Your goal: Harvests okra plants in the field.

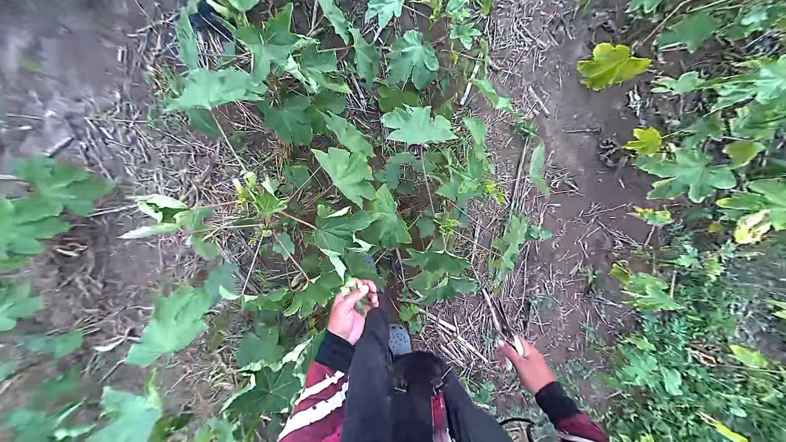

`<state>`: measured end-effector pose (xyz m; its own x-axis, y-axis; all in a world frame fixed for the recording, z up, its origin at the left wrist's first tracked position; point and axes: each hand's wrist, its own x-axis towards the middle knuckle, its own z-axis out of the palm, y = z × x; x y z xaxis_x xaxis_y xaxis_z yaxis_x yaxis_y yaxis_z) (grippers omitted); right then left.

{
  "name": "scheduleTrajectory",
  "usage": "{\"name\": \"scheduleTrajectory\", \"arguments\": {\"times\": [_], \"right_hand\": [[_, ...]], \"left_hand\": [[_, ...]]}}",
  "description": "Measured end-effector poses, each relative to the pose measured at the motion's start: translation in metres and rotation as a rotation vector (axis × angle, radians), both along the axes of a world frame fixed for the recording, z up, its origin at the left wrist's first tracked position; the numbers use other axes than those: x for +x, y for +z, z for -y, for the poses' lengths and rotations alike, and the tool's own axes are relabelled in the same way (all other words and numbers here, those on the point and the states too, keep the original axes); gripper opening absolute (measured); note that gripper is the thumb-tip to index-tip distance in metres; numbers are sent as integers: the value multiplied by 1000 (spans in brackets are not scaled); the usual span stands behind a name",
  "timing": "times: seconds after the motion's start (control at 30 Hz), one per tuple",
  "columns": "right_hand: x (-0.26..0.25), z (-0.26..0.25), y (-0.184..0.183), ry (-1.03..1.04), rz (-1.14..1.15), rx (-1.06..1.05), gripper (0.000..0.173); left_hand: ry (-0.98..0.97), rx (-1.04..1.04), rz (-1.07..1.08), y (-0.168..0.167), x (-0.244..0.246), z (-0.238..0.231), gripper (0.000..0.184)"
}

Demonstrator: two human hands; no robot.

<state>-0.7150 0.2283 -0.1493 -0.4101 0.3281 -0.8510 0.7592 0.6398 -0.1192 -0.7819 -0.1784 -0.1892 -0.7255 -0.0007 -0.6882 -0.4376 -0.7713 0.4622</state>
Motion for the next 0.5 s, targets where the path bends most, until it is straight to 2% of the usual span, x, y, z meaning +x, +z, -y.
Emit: {"name": "scheduleTrajectory", "arguments": {"times": [0.17, 0.27, 0.4, 0.5], "right_hand": [[-81, 29, 26, -40, -154, 23, 50], [-99, 51, 27, -47, -146, -39, 51], [-98, 62, 31, 12, 8, -17, 53], [-87, 55, 21, 108, 235, -3, 54]], "left_hand": [[-134, -167, 285, -10, -61, 32, 16], [-69, -203, 360, -8, -82, 56, 18], [16, -152, 422, -3, -88, 74, 23], [-54, -93, 365, 4, -84, 89, 27]]}}
